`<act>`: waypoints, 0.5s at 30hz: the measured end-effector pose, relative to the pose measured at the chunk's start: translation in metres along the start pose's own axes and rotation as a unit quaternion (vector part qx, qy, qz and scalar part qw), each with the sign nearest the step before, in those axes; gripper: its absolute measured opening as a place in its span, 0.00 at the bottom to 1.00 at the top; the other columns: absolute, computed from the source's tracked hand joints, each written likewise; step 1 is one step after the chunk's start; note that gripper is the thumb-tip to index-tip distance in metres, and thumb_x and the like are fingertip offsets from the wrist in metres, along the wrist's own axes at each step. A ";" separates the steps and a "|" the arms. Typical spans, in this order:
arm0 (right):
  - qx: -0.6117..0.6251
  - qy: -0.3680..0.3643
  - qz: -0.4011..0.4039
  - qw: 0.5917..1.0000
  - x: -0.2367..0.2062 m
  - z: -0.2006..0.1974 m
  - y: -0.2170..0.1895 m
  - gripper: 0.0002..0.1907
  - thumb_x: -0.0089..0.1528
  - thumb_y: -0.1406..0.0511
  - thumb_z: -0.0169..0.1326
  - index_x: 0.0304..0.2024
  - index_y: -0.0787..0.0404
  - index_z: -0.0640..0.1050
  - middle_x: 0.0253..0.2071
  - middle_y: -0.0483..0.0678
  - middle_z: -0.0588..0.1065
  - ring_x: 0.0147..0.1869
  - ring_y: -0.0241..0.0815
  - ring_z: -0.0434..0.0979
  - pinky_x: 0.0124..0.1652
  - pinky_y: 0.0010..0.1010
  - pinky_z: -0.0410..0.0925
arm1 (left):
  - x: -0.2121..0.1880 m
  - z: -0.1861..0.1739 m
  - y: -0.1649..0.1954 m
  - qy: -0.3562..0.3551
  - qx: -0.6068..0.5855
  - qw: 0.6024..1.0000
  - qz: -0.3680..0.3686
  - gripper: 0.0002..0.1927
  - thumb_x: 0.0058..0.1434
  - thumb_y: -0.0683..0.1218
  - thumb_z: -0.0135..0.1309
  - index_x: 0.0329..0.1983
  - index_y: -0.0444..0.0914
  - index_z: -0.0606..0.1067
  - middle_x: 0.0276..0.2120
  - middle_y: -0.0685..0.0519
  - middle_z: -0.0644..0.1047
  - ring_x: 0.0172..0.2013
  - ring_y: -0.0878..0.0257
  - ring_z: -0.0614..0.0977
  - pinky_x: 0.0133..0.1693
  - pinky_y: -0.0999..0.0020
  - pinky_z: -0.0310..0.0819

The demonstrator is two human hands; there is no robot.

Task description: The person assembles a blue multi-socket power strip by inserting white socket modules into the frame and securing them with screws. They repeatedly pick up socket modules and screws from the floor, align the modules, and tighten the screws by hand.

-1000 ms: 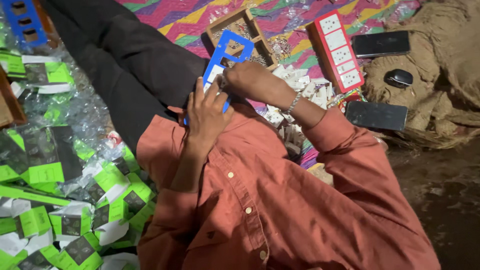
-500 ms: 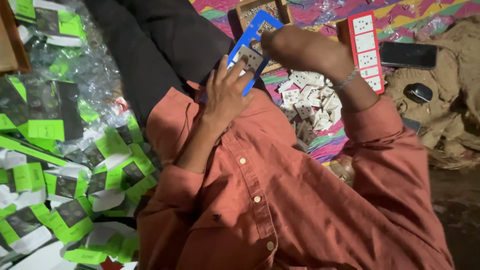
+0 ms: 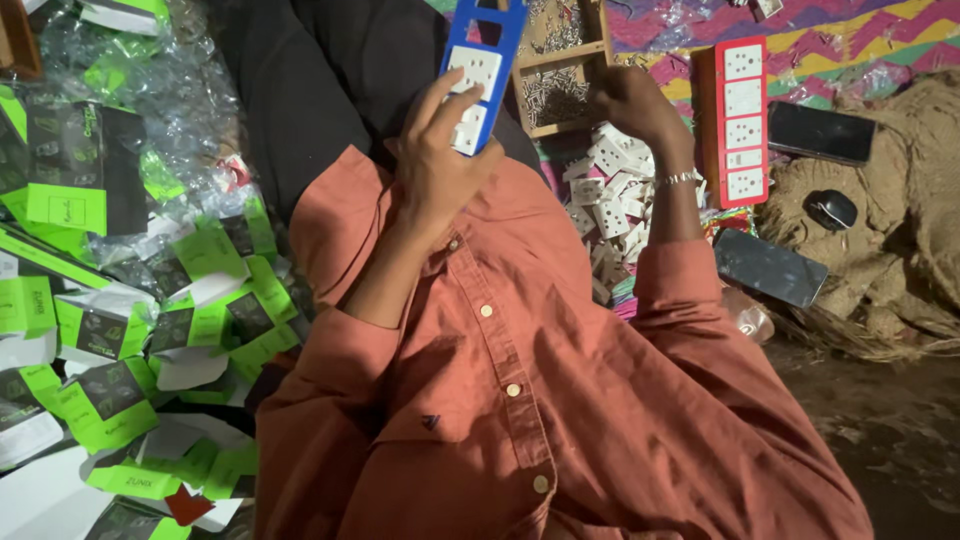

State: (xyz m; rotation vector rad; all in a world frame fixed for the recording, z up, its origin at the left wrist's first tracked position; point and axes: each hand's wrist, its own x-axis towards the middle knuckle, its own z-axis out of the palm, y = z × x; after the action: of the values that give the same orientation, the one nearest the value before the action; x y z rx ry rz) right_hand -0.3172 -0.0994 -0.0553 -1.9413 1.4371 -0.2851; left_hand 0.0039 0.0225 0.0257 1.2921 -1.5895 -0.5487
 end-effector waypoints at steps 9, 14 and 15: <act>-0.079 -0.048 0.019 0.996 0.028 0.005 -0.019 0.13 0.62 0.67 0.56 0.49 0.60 0.82 0.43 0.58 0.81 0.46 0.54 0.82 0.46 0.41 0.73 | 0.004 -0.003 0.005 0.014 0.006 1.000 0.011 0.24 0.50 0.40 0.64 0.53 0.34 0.79 0.60 0.45 0.75 0.55 0.47 0.81 0.57 0.59 0.78; -0.138 -0.029 -0.036 0.989 0.045 0.018 -0.030 0.12 0.62 0.67 0.58 0.48 0.60 0.83 0.43 0.60 0.80 0.45 0.58 0.81 0.45 0.45 0.73 | 0.005 -0.002 0.005 0.028 0.002 1.000 -0.001 0.24 0.49 0.39 0.64 0.52 0.33 0.79 0.59 0.45 0.76 0.54 0.49 0.82 0.57 0.59 0.78; -0.173 -0.024 -0.035 0.984 0.048 0.019 -0.033 0.12 0.62 0.66 0.59 0.48 0.58 0.84 0.42 0.61 0.80 0.44 0.60 0.80 0.45 0.47 0.72 | 0.005 -0.001 0.005 0.031 0.000 1.000 -0.002 0.24 0.49 0.39 0.64 0.51 0.33 0.79 0.59 0.45 0.76 0.55 0.49 0.82 0.57 0.59 0.78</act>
State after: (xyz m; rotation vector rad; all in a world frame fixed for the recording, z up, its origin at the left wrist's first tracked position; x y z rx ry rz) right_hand -0.2648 -0.1308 -0.0587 -2.2627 1.4628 -0.0179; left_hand 0.0028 0.0197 0.0323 1.3016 -1.5357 -0.5069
